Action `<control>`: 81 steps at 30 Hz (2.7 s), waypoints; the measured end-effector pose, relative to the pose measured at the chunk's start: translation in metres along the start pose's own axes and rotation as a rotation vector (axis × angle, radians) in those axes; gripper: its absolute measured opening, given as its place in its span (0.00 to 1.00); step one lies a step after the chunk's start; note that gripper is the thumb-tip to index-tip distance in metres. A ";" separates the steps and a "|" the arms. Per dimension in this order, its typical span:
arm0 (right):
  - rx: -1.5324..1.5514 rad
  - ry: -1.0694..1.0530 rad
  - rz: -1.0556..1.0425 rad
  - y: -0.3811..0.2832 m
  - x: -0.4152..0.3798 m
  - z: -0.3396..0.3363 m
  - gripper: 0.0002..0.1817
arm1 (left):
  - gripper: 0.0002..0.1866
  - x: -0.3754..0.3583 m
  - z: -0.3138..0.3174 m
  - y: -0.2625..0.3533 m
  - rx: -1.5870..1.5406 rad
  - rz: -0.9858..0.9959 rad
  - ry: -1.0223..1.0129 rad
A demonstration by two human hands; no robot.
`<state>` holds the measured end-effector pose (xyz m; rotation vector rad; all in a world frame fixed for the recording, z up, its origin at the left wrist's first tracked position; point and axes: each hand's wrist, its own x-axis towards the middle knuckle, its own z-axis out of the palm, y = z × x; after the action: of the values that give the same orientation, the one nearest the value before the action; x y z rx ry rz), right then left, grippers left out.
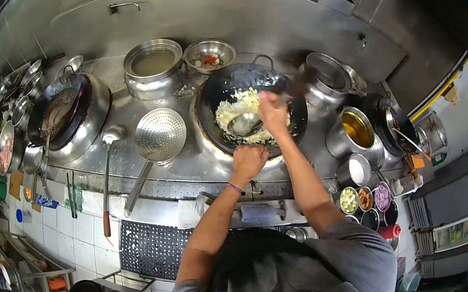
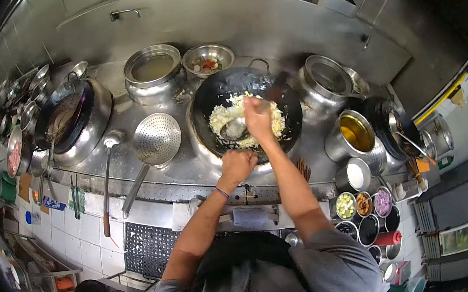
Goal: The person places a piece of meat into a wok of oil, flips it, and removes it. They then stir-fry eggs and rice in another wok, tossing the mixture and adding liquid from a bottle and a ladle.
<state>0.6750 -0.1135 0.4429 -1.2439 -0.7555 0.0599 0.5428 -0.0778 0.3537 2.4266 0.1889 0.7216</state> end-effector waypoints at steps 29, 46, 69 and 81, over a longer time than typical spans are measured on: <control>-0.589 -0.301 0.053 0.026 0.038 -0.007 0.22 | 0.14 0.001 0.005 0.000 0.001 0.026 -0.017; 0.141 0.571 0.014 -0.049 0.019 -0.123 0.18 | 0.16 0.002 -0.003 0.000 -0.022 -0.014 0.020; -0.005 0.221 0.110 -0.034 -0.010 -0.012 0.24 | 0.14 -0.032 -0.025 0.044 0.057 0.003 -0.125; 0.015 0.310 0.210 -0.067 -0.006 -0.008 0.22 | 0.15 -0.003 -0.063 0.055 0.057 0.078 0.031</control>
<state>0.6513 -0.1462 0.4973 -1.2781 -0.3546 0.0427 0.5047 -0.0918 0.4274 2.4897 0.1298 0.7988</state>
